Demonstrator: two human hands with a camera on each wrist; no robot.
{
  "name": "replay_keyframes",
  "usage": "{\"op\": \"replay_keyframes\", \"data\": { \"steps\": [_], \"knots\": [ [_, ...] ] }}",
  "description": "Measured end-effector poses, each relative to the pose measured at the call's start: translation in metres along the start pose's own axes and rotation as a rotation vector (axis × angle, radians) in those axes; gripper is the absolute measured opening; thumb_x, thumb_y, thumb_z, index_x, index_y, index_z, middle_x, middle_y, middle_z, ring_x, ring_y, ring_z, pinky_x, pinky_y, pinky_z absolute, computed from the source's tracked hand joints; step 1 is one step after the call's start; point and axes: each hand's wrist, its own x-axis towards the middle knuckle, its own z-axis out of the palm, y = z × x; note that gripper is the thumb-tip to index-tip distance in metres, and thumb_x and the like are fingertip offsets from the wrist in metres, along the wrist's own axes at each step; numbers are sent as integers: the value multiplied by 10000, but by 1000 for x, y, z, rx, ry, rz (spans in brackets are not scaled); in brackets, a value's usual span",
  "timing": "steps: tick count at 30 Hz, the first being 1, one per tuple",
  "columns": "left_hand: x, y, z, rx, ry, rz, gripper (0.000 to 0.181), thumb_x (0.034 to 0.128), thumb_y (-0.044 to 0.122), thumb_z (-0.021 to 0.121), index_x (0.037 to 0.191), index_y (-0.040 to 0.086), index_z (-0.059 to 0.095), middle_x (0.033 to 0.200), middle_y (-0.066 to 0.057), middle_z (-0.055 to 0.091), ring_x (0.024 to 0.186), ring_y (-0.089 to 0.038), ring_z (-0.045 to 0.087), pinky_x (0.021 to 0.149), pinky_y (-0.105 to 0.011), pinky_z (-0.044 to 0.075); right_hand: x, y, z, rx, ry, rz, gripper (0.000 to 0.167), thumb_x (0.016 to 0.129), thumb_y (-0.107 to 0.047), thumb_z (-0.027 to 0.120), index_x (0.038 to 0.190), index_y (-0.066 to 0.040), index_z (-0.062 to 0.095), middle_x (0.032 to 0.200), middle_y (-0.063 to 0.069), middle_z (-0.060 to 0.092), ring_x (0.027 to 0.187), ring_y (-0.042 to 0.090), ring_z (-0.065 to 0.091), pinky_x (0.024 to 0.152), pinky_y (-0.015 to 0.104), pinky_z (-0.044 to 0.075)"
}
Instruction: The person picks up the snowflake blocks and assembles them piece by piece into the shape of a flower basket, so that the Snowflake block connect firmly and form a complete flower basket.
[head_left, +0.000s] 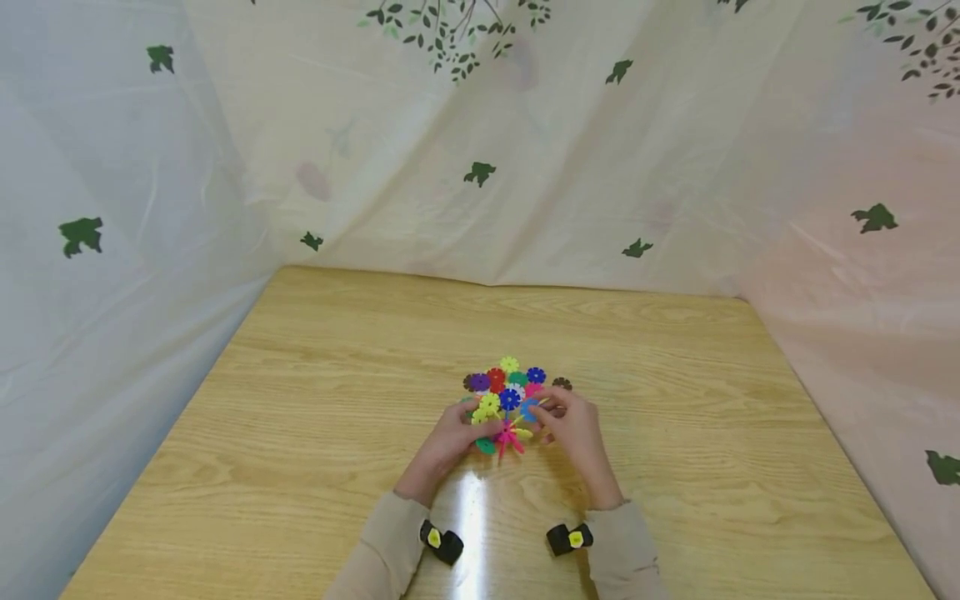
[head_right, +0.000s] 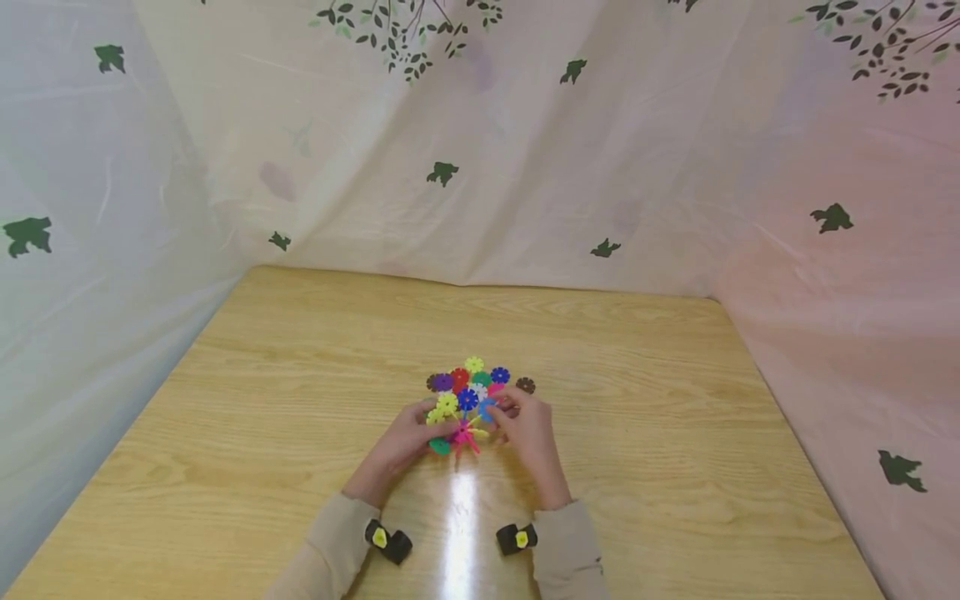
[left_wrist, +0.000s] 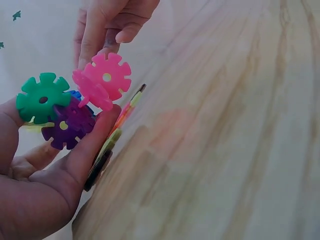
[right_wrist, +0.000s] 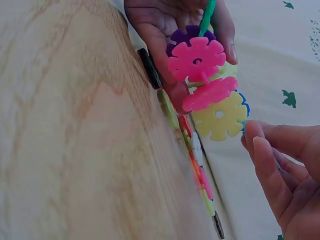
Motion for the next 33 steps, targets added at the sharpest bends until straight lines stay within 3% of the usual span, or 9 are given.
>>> {"op": "replay_keyframes", "data": {
  "steps": [4,8,12,21,25,29,31,33],
  "knots": [
    [0,-2,1,51,27,32,533,812,60,741,1290,-72,544,642,93,556,532,-6,463,517,-124,411,-1,3,1,13,-8,-17,41,882,-49,683,898,-13,671,796,138,704,607,159,664,497,252,585],
    [1,-5,2,73,56,81,502,786,14,751,1245,-88,574,861,-73,704,668,-17,572,643,-135,507,0,7,3,52,-21,-19,48,877,-22,678,859,10,647,791,146,708,598,156,665,520,249,596],
    [2,-6,1,116,94,94,477,772,32,765,1212,-65,610,1093,-177,669,824,-52,566,741,-163,515,0,8,5,86,-28,-9,49,872,-6,678,853,18,639,809,156,712,598,150,666,547,259,609],
    [1,-5,-2,85,122,99,440,763,8,760,1175,-75,630,992,-110,668,772,-69,526,671,-161,486,0,4,13,99,-50,-59,74,851,18,692,824,39,627,815,196,715,577,132,658,550,251,609],
    [1,-4,-2,112,76,110,445,788,36,752,1201,-59,618,1067,-132,664,853,-85,555,754,-182,509,1,7,11,131,-63,-38,46,869,-8,683,863,27,654,816,178,711,597,132,656,566,259,614],
    [0,-1,-2,107,-31,87,531,839,124,731,1309,-36,541,1268,-255,575,914,-85,588,827,-198,531,1,8,6,135,-61,-31,90,906,-45,649,959,11,695,811,171,697,622,141,646,571,266,615],
    [-1,0,-2,66,-77,43,616,859,161,720,1386,-29,462,1334,-328,484,853,-81,608,770,-199,554,0,7,3,123,-63,-36,138,921,-61,634,1021,-1,708,836,172,694,636,130,638,574,262,614],
    [-1,0,-2,13,-125,8,663,876,167,704,1424,-39,394,1285,-354,483,782,-70,622,692,-194,569,-1,6,1,120,-61,-50,177,927,-68,628,1069,-4,712,862,182,694,640,112,632,571,262,612]
  ]
}}
